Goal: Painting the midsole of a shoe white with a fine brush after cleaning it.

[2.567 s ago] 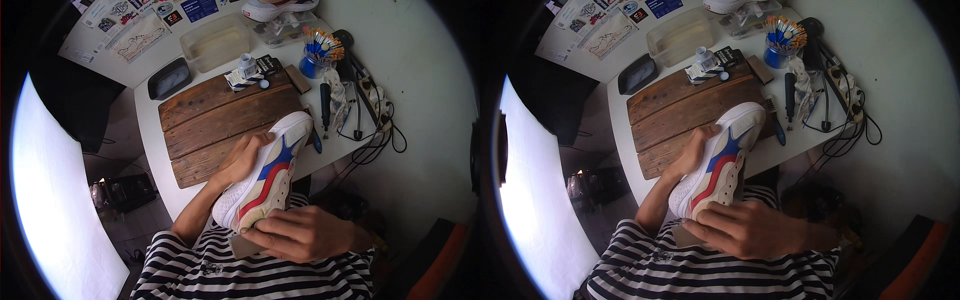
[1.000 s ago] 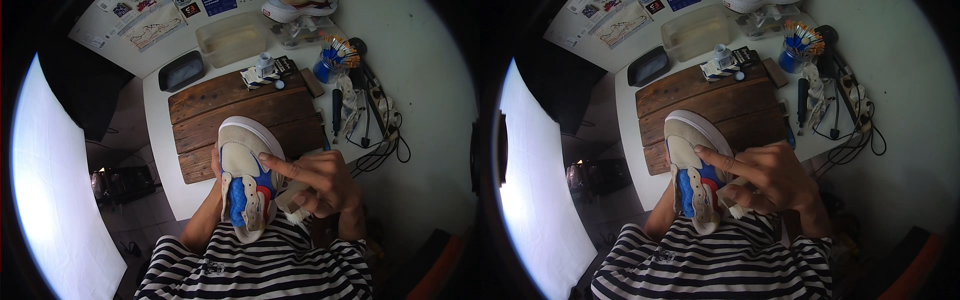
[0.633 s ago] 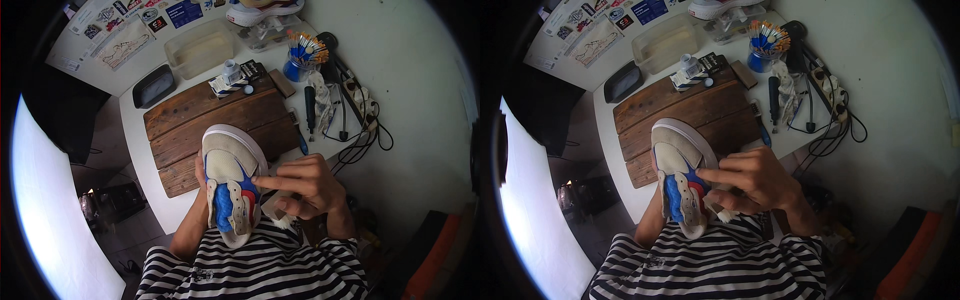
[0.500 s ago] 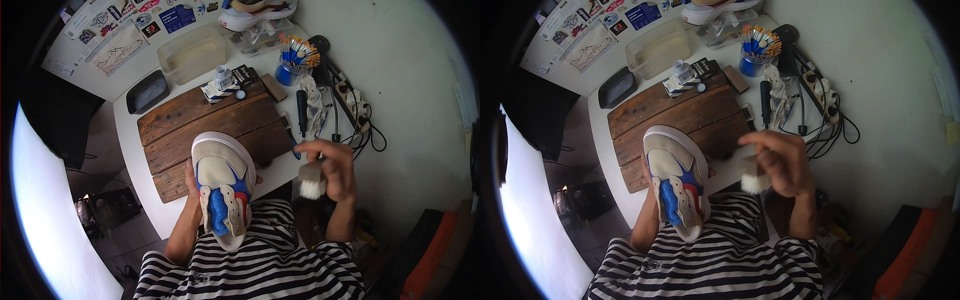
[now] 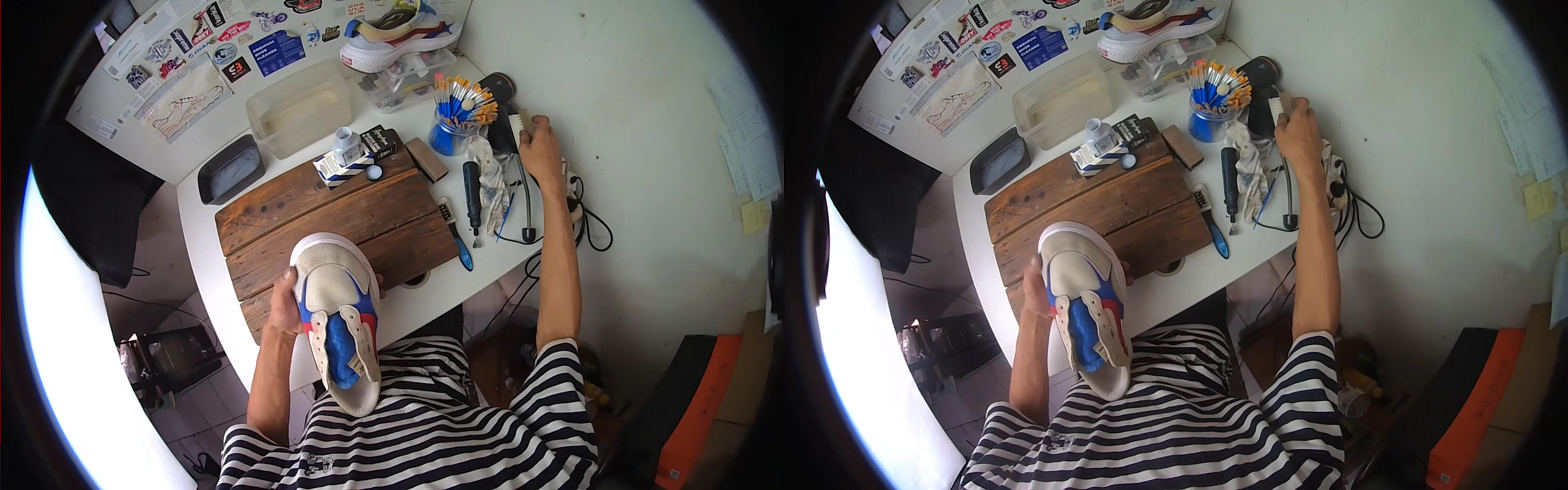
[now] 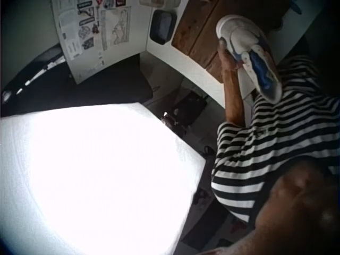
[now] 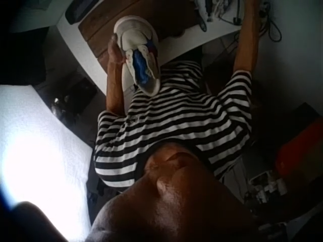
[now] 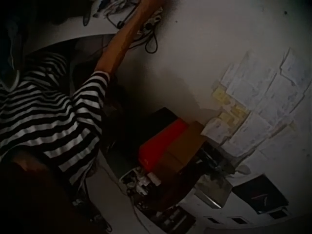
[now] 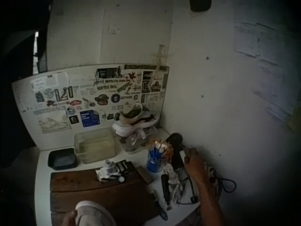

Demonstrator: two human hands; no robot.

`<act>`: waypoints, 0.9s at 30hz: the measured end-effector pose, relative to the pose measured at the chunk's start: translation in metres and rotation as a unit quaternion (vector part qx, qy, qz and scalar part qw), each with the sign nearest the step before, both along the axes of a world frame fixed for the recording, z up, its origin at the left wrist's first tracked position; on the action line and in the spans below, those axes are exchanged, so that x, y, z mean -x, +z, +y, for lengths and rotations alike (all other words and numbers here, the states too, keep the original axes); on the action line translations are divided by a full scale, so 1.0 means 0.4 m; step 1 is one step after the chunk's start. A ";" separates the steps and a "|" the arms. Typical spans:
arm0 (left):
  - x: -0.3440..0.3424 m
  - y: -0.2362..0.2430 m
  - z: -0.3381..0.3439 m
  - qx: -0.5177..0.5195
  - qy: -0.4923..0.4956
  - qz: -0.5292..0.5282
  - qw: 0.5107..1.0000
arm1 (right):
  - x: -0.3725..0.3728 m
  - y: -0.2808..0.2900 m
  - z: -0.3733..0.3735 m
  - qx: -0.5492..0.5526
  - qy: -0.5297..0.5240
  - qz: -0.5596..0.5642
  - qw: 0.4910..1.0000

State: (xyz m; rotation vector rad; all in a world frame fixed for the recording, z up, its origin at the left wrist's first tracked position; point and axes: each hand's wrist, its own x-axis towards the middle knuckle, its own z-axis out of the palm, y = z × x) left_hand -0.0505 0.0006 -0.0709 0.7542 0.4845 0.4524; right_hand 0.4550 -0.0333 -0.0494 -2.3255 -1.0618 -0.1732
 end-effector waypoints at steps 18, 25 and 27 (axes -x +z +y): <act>-0.093 0.194 0.117 0.012 0.004 0.229 0.973 | 0.097 -0.031 -0.222 0.238 0.288 -0.198 0.906; -0.090 0.159 0.278 -0.076 -0.207 0.385 0.896 | 0.119 -0.004 -0.243 0.158 0.349 -0.227 0.895; -0.116 0.225 0.283 -0.191 -0.307 0.426 0.829 | 0.138 0.018 -0.261 0.137 0.351 -0.226 0.898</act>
